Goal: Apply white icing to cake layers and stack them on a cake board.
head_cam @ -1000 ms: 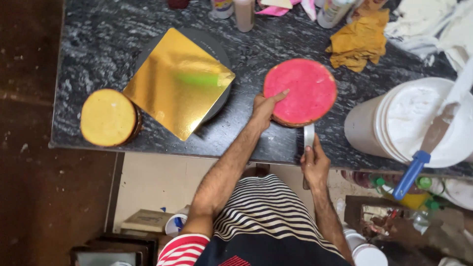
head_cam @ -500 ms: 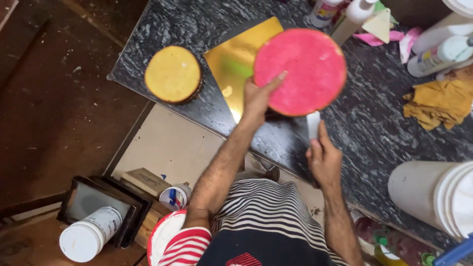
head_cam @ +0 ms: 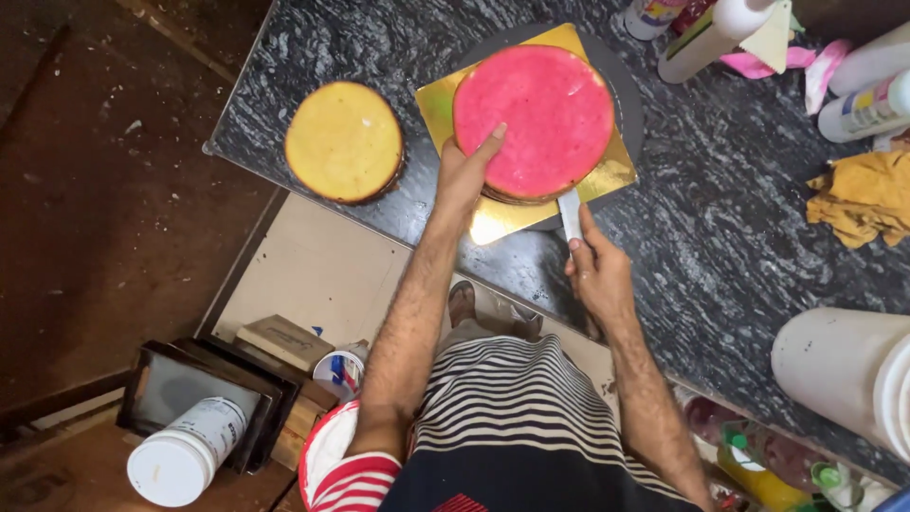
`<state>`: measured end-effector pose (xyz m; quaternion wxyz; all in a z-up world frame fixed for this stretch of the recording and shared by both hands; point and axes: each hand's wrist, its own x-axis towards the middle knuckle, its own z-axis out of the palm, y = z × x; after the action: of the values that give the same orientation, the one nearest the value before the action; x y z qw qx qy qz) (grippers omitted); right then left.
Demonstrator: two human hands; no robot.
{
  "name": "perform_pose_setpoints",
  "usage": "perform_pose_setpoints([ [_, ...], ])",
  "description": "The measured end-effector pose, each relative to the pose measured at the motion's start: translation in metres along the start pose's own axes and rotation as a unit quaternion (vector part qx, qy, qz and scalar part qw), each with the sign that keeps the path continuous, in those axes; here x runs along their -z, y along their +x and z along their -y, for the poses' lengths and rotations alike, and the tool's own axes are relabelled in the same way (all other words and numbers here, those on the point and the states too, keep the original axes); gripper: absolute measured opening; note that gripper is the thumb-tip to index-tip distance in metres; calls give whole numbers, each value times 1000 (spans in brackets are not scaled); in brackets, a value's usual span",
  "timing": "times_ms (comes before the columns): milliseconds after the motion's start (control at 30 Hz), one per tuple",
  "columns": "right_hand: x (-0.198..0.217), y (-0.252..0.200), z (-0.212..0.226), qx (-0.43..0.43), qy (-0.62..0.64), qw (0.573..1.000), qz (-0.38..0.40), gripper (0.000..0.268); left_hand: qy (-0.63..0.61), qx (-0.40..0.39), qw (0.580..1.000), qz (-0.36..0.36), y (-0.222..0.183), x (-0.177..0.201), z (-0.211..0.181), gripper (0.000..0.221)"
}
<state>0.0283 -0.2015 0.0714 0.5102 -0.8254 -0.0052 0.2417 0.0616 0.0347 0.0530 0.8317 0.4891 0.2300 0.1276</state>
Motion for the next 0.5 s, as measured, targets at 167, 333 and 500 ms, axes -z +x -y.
perform_pose_setpoints([
  [167, 8, -6, -6, 78, -90, 991, -60, 52, 386, -18, 915, -117, -35, -13, -40, 70],
  [333, 60, -72, 8, -127, -112, 985, 1, 54, 285, -80, 936, -193, -38, 43, 40, 75],
  [500, 121, -138, -60, -212, 22, 976, -43, 54, -3, -22, 996, -86, -45, 27, 58, 62],
])
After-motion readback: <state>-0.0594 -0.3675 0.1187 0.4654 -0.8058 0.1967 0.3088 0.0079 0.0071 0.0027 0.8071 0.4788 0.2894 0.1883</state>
